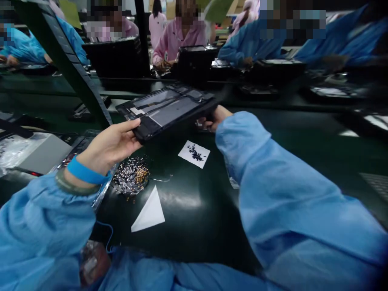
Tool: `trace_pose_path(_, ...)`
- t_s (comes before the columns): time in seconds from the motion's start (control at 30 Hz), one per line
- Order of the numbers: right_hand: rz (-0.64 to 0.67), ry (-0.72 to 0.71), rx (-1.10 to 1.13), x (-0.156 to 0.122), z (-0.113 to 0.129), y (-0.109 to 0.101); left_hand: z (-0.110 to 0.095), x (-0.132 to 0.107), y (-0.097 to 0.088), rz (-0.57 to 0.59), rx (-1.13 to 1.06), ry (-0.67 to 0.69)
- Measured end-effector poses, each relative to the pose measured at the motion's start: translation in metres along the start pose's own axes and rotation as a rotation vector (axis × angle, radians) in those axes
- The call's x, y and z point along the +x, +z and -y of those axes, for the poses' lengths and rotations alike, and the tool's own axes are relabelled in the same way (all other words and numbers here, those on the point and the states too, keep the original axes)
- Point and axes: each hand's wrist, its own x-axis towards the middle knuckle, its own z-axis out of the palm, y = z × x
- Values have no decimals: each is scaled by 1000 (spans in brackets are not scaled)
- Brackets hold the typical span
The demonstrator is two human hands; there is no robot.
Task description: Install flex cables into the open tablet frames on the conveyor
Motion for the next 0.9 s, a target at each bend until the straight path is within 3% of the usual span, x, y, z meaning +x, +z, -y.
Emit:
trace_pose_path(0.1, 94, 52, 113, -61, -2, -28, 22, -27, -12, 129, 98, -37)
trace_pose_path(0.2, 80, 276, 230, -120, -23, -46, 52, -48, -27, 261, 247, -175)
trace_pose_path(0.27, 10, 316, 230, -157, -45, -56, 73, -58, -38, 210, 331, -166)
trace_pose_path(0.37, -24, 334, 227, -206, -85, -66, 97, -65, -50, -4, 319, 27)
trace_pose_path(0.47, -40, 407, 86, -244, -123, -70, 109, -66, -55, 9, 172, -33)
trace_pose_path(0.57, 21, 357, -126, -266, -149, -75, 114, -65, -54, 82, 68, -115)
trace_pose_path(0.7, 67, 308, -616, -273, -158, -88, 123, -62, -52, 129, 43, -151)
trace_pose_path(0.8, -97, 140, -771, -267, -157, -99, 129, -60, -49, 131, 57, -140)
trace_pose_path(0.9, -258, -85, -655, -257, -160, -106, 131, -62, -51, 134, 99, -122)
